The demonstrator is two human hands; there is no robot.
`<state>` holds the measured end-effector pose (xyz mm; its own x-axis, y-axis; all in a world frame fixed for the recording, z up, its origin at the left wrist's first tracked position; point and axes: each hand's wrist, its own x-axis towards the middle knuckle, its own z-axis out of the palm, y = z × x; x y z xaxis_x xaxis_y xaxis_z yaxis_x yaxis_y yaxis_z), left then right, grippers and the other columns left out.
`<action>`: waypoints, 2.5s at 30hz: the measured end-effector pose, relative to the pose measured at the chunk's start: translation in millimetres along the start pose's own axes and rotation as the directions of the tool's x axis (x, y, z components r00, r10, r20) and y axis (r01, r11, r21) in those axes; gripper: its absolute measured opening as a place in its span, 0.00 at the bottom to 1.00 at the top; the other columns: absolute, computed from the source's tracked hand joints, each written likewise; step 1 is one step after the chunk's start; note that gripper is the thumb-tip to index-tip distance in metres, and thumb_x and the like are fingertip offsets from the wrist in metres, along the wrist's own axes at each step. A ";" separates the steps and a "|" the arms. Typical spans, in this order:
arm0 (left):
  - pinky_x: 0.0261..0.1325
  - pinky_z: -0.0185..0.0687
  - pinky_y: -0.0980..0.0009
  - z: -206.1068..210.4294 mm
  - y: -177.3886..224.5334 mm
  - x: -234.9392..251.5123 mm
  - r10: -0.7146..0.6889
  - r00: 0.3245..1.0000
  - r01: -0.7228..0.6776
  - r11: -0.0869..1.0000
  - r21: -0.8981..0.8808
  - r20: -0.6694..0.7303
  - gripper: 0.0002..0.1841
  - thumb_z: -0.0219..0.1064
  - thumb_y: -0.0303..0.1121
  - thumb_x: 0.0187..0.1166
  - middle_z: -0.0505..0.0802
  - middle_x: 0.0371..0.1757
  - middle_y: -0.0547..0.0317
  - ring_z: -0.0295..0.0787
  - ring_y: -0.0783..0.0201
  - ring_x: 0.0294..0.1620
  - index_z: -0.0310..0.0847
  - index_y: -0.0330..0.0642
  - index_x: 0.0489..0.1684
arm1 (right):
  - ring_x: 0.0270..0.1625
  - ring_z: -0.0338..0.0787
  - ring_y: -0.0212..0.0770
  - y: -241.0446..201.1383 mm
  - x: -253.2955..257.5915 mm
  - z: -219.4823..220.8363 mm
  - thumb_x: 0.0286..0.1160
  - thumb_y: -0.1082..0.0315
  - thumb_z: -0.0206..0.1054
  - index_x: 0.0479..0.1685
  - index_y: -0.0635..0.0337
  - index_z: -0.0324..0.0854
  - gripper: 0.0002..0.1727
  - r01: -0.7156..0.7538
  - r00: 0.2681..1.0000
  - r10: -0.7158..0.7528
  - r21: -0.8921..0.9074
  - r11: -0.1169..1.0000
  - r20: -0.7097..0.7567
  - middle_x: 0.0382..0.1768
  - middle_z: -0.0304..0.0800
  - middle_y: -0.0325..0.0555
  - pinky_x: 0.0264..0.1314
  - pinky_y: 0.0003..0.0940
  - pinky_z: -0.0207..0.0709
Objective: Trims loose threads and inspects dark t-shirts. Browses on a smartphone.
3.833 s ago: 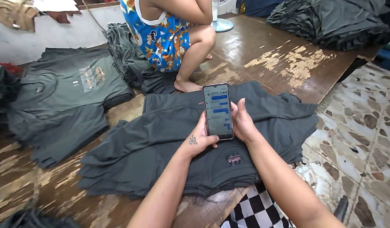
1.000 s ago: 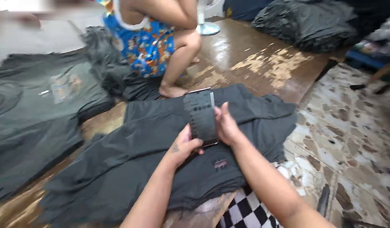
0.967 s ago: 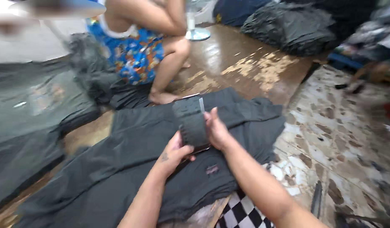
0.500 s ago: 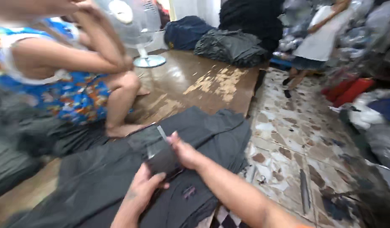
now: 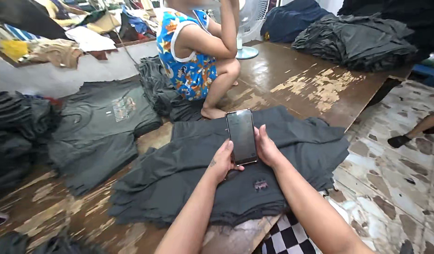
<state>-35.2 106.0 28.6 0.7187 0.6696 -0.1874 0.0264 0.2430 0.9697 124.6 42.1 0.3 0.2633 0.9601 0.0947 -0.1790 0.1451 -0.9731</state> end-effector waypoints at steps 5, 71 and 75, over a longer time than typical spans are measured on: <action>0.60 0.89 0.55 -4.4 9.6 -11.6 0.082 0.996 -0.086 0.992 -0.093 -0.043 0.25 0.34 0.39 0.96 0.88 0.65 0.48 0.90 0.56 0.61 0.51 0.41 0.88 | 0.79 0.78 0.38 -6.1 -3.5 4.0 0.89 0.37 0.27 0.87 0.73 0.55 0.47 0.038 0.997 -0.029 -0.131 0.991 0.071 0.79 0.76 0.59 0.83 0.35 0.70; 0.67 0.71 0.45 -18.4 -36.0 -64.9 0.206 0.958 0.121 0.347 0.930 -0.201 0.19 0.57 0.43 0.87 0.90 0.61 0.43 0.83 0.44 0.68 0.86 0.42 0.64 | 0.82 0.69 0.78 -13.2 -33.3 -130.0 0.83 0.48 0.56 0.72 0.72 0.78 0.34 0.170 0.985 -0.019 -0.962 0.213 0.170 0.77 0.73 0.78 0.85 0.72 0.51; 0.66 0.72 0.45 -26.0 -32.0 -65.5 0.215 0.971 0.035 0.298 0.954 -0.103 0.21 0.58 0.46 0.87 0.90 0.61 0.42 0.84 0.43 0.67 0.86 0.41 0.64 | 0.81 0.70 0.77 -15.9 -35.7 -130.6 0.83 0.49 0.56 0.70 0.73 0.79 0.33 0.165 0.986 -0.035 -0.956 0.244 0.162 0.76 0.74 0.78 0.85 0.71 0.51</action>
<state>-101.2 72.6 5.8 0.6323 0.7747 0.0102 0.6958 -0.5736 0.4322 241.8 -25.8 -15.0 0.1127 0.9804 0.1617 0.9058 -0.0345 -0.4222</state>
